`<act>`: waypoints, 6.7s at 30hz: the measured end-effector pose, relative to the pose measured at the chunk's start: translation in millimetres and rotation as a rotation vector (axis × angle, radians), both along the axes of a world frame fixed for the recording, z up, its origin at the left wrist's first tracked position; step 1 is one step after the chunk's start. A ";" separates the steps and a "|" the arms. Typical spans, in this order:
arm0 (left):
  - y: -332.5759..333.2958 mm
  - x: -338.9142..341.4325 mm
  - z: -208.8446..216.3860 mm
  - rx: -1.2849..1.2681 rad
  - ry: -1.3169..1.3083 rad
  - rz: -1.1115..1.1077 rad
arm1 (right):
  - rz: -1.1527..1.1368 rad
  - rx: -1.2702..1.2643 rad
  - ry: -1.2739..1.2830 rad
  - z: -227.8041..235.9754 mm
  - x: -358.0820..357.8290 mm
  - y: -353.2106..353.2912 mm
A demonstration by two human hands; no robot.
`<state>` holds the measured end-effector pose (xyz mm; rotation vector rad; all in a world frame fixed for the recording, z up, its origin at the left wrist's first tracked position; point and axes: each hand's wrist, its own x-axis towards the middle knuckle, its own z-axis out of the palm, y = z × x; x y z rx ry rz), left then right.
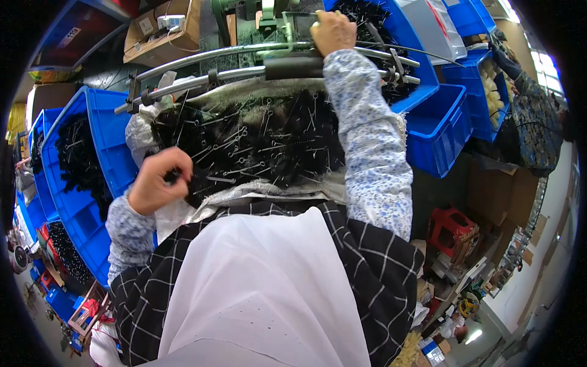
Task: The person repeatedly picks up black plastic hanger bodies and metal hooks, inserts the hooks into the hanger bodies, and places the assembled units into a blue bin. The process is continuous and repetitive throughout the clip.
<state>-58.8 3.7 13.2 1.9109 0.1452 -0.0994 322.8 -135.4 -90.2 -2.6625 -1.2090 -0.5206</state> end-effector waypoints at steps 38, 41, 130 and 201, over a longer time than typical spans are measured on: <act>-30.3 11.5 -79.6 0.491 0.155 -0.334 | 0.115 0.016 -0.001 9.2 -9.4 4.7; -31.5 11.6 -79.4 0.492 0.115 -0.307 | 0.106 0.022 0.024 10.6 -10.0 8.7; 1.7 3.5 -10.1 0.142 0.005 0.038 | 0.075 -0.110 -0.011 6.2 -5.0 15.7; 6.2 35.8 -15.3 0.108 -0.036 0.062 | 0.101 -0.080 -0.029 -4.4 7.0 11.7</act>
